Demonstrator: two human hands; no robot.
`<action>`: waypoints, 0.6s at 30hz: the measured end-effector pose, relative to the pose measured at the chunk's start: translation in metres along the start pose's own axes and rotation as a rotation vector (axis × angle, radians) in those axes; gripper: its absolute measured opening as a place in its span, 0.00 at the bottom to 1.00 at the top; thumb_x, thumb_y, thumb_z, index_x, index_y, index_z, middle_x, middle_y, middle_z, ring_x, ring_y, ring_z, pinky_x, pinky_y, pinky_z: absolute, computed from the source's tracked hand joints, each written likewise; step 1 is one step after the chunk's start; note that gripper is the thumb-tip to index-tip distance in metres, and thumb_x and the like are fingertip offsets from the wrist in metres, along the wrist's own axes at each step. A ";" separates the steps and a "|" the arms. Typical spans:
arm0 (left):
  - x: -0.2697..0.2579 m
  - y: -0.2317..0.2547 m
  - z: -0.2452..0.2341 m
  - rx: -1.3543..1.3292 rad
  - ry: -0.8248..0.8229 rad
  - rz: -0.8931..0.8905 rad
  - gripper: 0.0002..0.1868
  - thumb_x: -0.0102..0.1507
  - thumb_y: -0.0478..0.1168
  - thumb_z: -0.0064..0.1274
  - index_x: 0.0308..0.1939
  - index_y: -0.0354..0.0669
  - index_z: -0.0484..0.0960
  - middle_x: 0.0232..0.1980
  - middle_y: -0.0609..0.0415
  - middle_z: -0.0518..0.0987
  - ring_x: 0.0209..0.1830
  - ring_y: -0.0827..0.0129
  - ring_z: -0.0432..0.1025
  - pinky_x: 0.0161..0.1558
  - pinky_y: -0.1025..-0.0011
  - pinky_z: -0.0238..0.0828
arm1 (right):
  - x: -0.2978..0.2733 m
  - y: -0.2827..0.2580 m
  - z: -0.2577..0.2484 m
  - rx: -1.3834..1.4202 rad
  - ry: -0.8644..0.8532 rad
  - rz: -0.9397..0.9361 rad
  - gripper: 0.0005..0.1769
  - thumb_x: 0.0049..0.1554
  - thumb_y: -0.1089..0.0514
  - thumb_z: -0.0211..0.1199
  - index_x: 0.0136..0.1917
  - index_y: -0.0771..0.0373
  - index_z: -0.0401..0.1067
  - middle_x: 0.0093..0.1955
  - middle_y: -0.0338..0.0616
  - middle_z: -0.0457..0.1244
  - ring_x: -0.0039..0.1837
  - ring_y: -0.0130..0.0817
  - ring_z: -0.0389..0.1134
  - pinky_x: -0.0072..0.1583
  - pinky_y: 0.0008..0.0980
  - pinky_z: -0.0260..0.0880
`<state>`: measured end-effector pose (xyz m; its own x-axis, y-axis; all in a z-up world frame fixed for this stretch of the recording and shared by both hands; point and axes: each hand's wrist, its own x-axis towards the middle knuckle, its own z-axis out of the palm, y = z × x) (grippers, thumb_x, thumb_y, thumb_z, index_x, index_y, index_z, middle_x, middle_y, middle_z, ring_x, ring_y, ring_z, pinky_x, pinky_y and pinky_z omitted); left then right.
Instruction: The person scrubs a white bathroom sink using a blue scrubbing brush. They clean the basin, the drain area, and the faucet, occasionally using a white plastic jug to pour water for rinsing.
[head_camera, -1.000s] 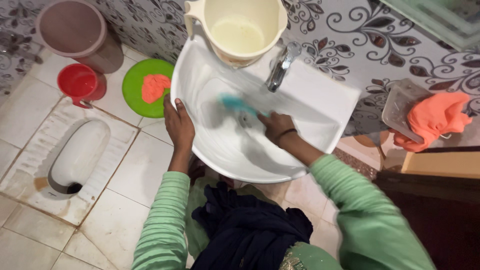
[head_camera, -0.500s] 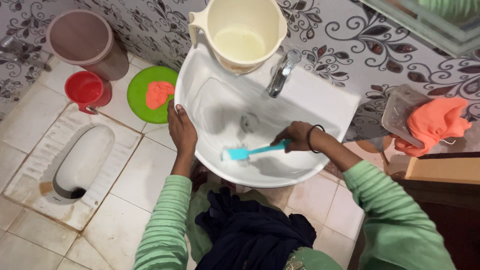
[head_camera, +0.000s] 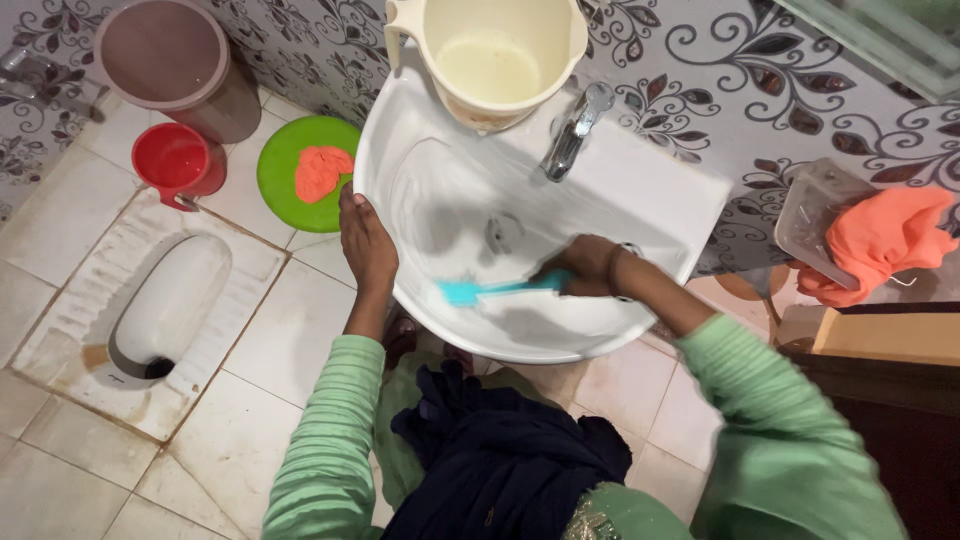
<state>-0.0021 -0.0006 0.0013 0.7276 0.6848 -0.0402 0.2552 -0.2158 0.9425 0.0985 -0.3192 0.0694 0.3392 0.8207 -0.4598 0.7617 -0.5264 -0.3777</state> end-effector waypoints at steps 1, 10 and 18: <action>0.001 0.003 0.000 -0.009 -0.002 -0.012 0.40 0.72 0.65 0.19 0.76 0.38 0.59 0.74 0.36 0.65 0.71 0.44 0.64 0.69 0.54 0.58 | -0.019 0.004 -0.009 0.011 -0.119 0.117 0.28 0.45 0.53 0.70 0.60 0.39 0.78 0.49 0.42 0.73 0.50 0.47 0.74 0.57 0.42 0.73; 0.005 -0.008 0.004 0.047 0.038 0.055 0.39 0.74 0.63 0.21 0.76 0.34 0.59 0.74 0.33 0.64 0.72 0.40 0.61 0.69 0.52 0.55 | 0.102 -0.021 0.017 -0.110 0.526 0.494 0.28 0.58 0.56 0.62 0.71 0.39 0.71 0.51 0.48 0.69 0.49 0.48 0.72 0.49 0.47 0.71; 0.001 -0.006 0.003 -0.009 0.014 0.018 0.39 0.72 0.63 0.21 0.75 0.36 0.62 0.73 0.36 0.67 0.71 0.44 0.63 0.69 0.56 0.58 | 0.017 -0.004 0.006 0.040 0.103 0.108 0.28 0.48 0.54 0.70 0.63 0.36 0.77 0.48 0.43 0.72 0.50 0.47 0.73 0.55 0.44 0.73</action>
<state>-0.0008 -0.0008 -0.0050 0.7228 0.6908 -0.0189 0.2365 -0.2215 0.9460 0.0975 -0.3049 0.0581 0.4746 0.7761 -0.4151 0.6958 -0.6197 -0.3631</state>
